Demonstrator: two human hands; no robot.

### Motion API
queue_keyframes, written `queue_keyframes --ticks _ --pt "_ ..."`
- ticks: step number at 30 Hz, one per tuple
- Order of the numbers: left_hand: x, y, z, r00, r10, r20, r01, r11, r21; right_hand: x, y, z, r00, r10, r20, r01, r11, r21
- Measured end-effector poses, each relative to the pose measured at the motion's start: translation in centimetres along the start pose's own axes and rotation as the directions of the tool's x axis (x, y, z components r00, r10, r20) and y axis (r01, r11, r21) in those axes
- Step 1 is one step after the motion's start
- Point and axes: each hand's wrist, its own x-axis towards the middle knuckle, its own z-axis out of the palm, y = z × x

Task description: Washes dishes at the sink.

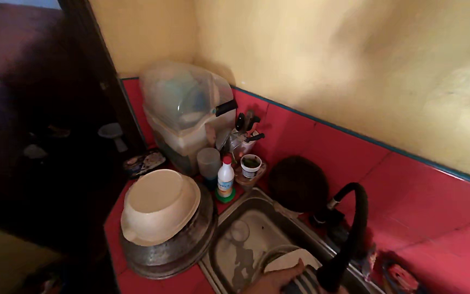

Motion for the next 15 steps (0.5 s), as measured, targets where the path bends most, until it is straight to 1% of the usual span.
queue_keyframes --ticks 1,2,3,4,5,6,7,8,10,12,13,15 --pt "-0.5 -0.1 0.9 0.999 0.044 0.012 -0.043 0.998 -0.051 0.6 1.4 -0.2 0.999 0.007 -0.044 -0.002 0.993 0.122" --pt "-0.8 -0.2 1.7 0.995 0.093 0.02 -0.089 0.987 -0.135 1.1 2.4 0.1 0.992 0.018 -0.128 0.011 0.976 0.217" --pt "-0.8 -0.3 2.5 0.991 0.134 0.016 -0.126 0.965 -0.23 1.5 2.7 0.8 0.967 0.043 -0.25 0.034 0.955 0.296" --pt "-0.3 -0.6 2.9 0.985 0.171 0.001 -0.162 0.933 -0.322 1.7 2.6 1.7 0.929 0.078 -0.362 0.059 0.934 0.353" --pt "0.3 -1.1 3.2 0.975 0.222 -0.018 -0.21 0.888 -0.409 1.6 2.5 2.7 0.895 0.096 -0.435 0.094 0.914 0.396" --pt "1.0 -1.5 3.5 0.959 0.28 -0.037 -0.261 0.829 -0.495 1.4 2.3 3.9 0.876 0.086 -0.475 0.128 0.908 0.4" --pt "1.4 -1.8 3.9 0.95 0.306 -0.06 -0.283 0.766 -0.577 1.0 2.4 5.0 0.875 0.047 -0.482 0.153 0.917 0.367" --pt "1.5 -1.9 4.3 0.952 0.294 -0.091 -0.284 0.726 -0.626 0.5 2.7 5.9 0.889 -0.008 -0.458 0.182 0.924 0.336" --pt "0.9 -1.2 5.4 0.964 0.199 -0.178 -0.267 0.689 -0.674 -0.4 3.3 7.1 0.897 -0.095 -0.431 0.209 0.952 0.224" --pt "0.7 -0.5 6.1 0.964 0.128 -0.235 -0.259 0.672 -0.694 -1.1 3.4 7.2 0.897 -0.116 -0.428 0.179 0.978 0.11" --pt "0.9 -0.4 6.2 0.964 0.096 -0.249 -0.25 0.652 -0.716 -1.2 3.2 7.0 0.881 -0.101 -0.462 0.138 0.989 0.046" --pt "1.7 -0.3 6.7 0.956 0.05 -0.289 -0.257 0.615 -0.745 -1.1 2.9 6.9 0.822 -0.097 -0.561 0.072 0.995 -0.067"
